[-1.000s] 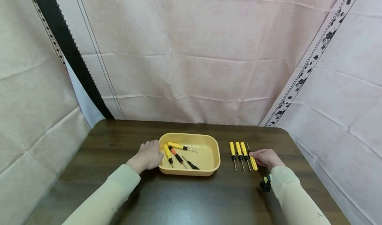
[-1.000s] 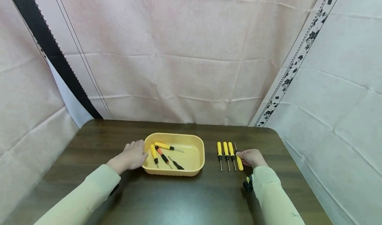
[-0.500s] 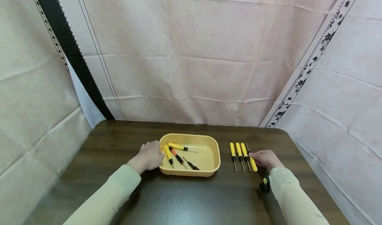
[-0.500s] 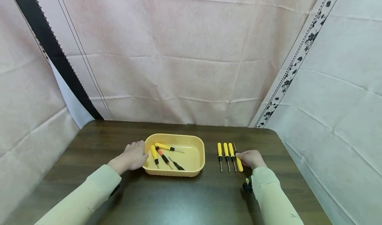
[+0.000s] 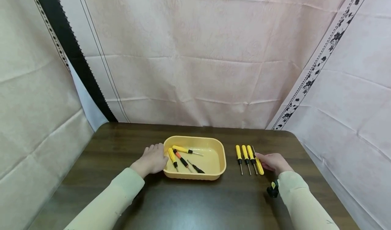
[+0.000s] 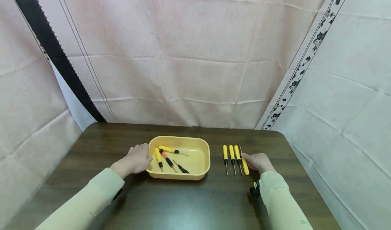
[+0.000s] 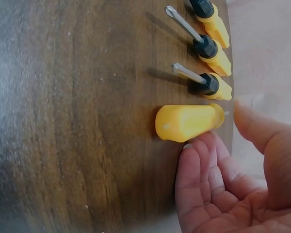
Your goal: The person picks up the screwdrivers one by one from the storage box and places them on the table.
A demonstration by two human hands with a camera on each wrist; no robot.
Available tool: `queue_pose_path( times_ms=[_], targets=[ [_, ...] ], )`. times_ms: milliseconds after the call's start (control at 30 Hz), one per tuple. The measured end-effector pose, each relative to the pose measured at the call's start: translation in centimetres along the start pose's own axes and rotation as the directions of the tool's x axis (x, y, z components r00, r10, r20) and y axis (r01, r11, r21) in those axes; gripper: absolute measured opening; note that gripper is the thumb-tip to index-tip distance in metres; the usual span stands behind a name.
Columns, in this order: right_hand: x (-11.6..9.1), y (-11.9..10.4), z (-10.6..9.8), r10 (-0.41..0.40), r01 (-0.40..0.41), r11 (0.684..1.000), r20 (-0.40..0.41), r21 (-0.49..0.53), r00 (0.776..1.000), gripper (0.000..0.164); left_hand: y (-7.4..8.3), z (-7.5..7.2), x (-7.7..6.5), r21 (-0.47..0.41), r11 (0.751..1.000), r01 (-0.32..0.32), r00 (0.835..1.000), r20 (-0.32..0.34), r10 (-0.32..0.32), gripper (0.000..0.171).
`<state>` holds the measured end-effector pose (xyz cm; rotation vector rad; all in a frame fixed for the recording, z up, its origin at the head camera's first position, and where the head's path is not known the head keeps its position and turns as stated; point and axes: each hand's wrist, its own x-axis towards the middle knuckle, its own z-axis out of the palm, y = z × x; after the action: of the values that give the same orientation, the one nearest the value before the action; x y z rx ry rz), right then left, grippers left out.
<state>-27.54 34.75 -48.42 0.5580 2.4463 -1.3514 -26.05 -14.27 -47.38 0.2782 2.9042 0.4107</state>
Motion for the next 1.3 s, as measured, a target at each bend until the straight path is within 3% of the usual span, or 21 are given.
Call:
queue_pose_path(
  times_ms=[133,300,500,833,1100,1300],
  targets=[
    [-0.1,0.3,-0.1,0.005,-0.005,0.999,-0.004,0.036,1.000,0.072,0.1,0.1,-0.2,0.002,1.000,0.000,1.000,-0.008,0.000,0.042],
    [-1.0,0.0,-0.5,-0.047,0.045,0.996,0.029,0.078,0.998,0.089,0.1,-0.1,-0.1,0.002,1.000,0.000,1.000,-0.002,0.000,0.046],
    [-2.3,-1.3,-0.9,-0.124,0.125,0.990,-0.016,0.061,0.992,0.094,0.1,-0.1,0.0,0.007,1.000,0.000,1.000,-0.014,0.001,0.046],
    [-4.1,-4.6,-0.5,-0.220,0.216,0.972,0.036,0.090,0.975,0.093,0.1,0.0,-0.2,-0.002,1.000,-0.007,1.000,-0.007,0.006,0.047],
    [-5.7,-7.4,1.4,-0.273,0.270,0.961,0.049,0.058,0.961,0.085,0.3,-0.1,-0.7,-0.003,1.000,0.000,1.000,-0.010,0.000,0.046],
    [-6.5,-9.6,3.4,-0.337,0.335,0.941,0.076,0.039,0.938,0.082,0.4,0.0,-0.9,0.000,1.000,-0.004,1.000,-0.014,0.004,0.047]
  ],
)
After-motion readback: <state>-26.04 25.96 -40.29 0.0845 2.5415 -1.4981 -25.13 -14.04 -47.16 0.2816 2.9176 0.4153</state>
